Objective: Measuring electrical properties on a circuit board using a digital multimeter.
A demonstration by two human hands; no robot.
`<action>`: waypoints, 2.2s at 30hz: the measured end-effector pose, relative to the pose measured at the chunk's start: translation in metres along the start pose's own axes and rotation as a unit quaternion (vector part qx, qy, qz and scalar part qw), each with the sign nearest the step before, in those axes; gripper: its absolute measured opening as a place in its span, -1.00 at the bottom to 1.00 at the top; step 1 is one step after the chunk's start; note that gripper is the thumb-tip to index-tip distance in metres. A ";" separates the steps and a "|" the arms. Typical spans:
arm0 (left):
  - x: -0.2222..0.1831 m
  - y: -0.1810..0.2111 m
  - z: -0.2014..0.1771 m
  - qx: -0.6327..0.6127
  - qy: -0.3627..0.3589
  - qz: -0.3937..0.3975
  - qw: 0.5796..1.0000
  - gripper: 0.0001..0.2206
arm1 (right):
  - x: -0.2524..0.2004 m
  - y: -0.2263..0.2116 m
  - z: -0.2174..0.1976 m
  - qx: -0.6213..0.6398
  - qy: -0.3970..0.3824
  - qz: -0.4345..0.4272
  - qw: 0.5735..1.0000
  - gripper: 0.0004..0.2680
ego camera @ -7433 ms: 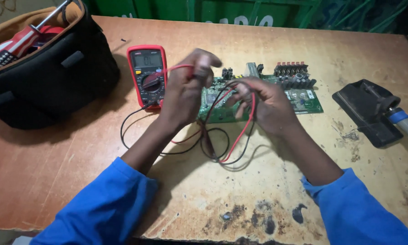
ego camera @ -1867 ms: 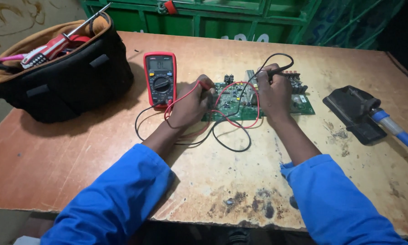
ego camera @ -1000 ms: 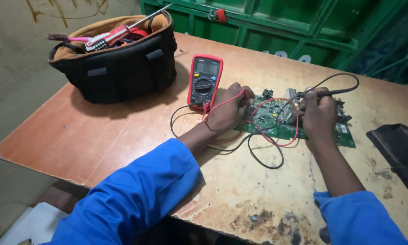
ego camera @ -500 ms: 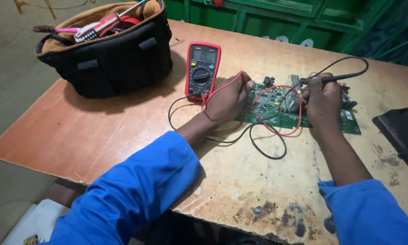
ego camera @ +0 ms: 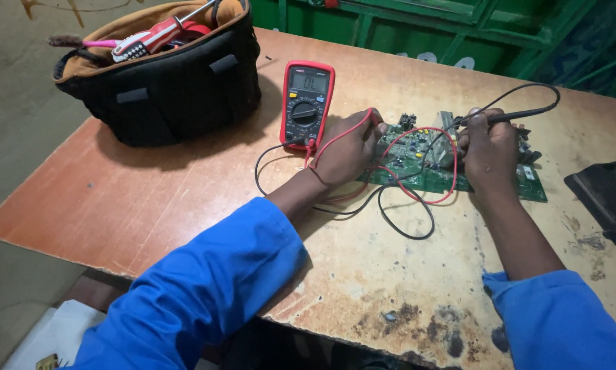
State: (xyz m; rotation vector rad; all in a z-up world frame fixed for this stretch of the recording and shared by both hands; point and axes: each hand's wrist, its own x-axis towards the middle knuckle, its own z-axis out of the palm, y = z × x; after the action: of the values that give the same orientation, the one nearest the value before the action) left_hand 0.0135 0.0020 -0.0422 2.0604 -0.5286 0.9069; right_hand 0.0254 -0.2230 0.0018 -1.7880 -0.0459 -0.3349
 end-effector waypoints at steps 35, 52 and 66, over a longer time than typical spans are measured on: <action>0.000 0.019 -0.014 0.009 -0.008 -0.119 0.993 -0.74 | 0.002 0.005 -0.001 0.002 0.001 -0.002 1.000 -0.88; -0.001 0.012 -0.012 0.047 0.036 -0.040 0.997 -0.74 | -0.002 -0.002 0.000 0.000 -0.007 0.008 1.000 -0.87; -0.003 0.008 -0.006 -0.007 0.030 -0.064 0.997 -0.79 | -0.001 0.001 -0.001 -0.009 -0.016 -0.023 1.000 -0.85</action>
State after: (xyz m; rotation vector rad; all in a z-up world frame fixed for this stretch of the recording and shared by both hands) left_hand 0.0042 0.0025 -0.0381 2.0230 -0.3650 0.8846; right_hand 0.0246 -0.2241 0.0003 -1.8123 -0.1083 -0.3404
